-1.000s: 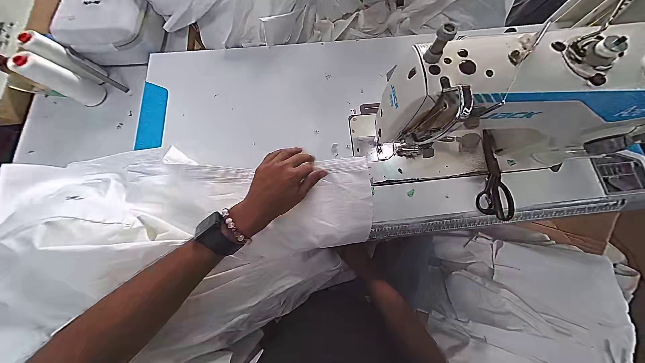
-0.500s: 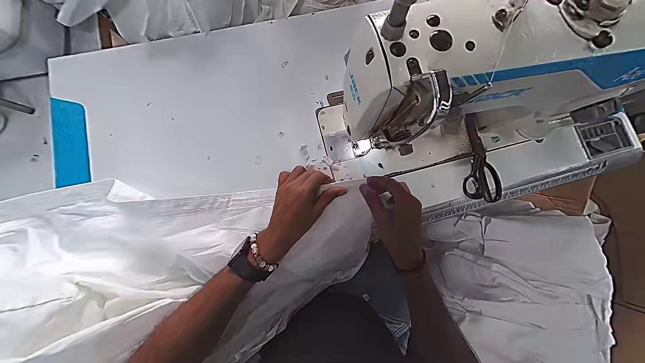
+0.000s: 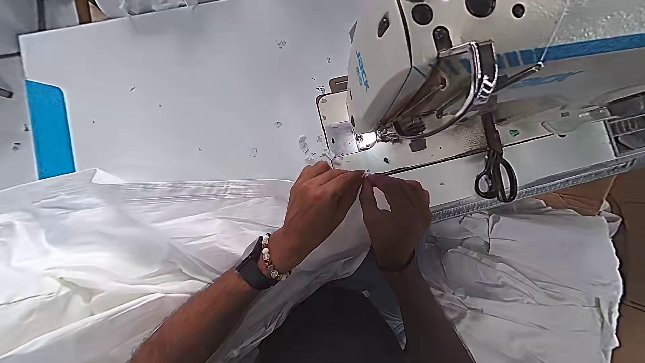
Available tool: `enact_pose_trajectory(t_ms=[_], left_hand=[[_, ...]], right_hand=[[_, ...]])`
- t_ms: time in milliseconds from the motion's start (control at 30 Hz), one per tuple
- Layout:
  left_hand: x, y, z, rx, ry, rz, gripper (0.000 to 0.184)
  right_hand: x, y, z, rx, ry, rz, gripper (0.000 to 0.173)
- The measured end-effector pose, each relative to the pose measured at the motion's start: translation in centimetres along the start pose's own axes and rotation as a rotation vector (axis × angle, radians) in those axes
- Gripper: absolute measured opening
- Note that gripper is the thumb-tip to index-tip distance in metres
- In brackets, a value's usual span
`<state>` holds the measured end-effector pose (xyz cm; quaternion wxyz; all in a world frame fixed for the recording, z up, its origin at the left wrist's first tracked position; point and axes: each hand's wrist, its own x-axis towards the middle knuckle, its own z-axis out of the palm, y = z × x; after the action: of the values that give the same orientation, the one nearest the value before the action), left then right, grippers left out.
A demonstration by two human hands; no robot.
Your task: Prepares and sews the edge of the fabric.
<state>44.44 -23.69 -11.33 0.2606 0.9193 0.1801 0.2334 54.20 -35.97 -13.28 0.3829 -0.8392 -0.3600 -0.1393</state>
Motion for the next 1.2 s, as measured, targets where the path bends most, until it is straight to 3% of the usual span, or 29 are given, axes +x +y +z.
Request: enact_pose_trajectory(t_ms=[133, 233, 400, 633, 733, 833, 933, 1200], left_hand=[[0.2, 0.2, 0.0, 0.030, 0.003, 0.015, 0.021], [0.4, 0.0, 0.3, 0.018, -0.004, -0.003, 0.020], [1.1, -0.6, 0.3, -0.154, -0.047, -0.172, 0.019], [1.2, -0.6, -0.4, -0.146, -0.078, -0.079, 0.020], [1.2, -0.1, -1.1, -0.102, -0.144, -0.153, 0.021], [1.4, 0.3, -1.5, -0.050, -0.172, -0.231, 0.019], [1.5, 0.1, -1.6, -0.077, -0.184, -0.261, 0.019], [1.7, -0.3, -1.2, -0.048, -0.128, -0.106, 0.021]], right_hand=[[0.2, -0.3, -0.4, -0.079, -0.018, -0.086, 0.011], [0.3, -0.3, -1.0, -0.001, -0.117, -0.054, 0.015], [1.3, 0.9, -1.4, 0.420, -0.325, 0.273, 0.018], [3.5, 1.3, -2.0, 0.632, -0.490, 0.475, 0.009], [3.0, 0.5, -1.4, 0.444, -0.402, 0.419, 0.005], [1.6, 0.0, 0.0, 0.091, -0.200, 0.209, 0.008], [0.8, -0.2, 0.9, -0.061, -0.063, -0.002, 0.010], [1.3, -0.8, -0.5, -0.189, -0.137, -0.161, 0.016]])
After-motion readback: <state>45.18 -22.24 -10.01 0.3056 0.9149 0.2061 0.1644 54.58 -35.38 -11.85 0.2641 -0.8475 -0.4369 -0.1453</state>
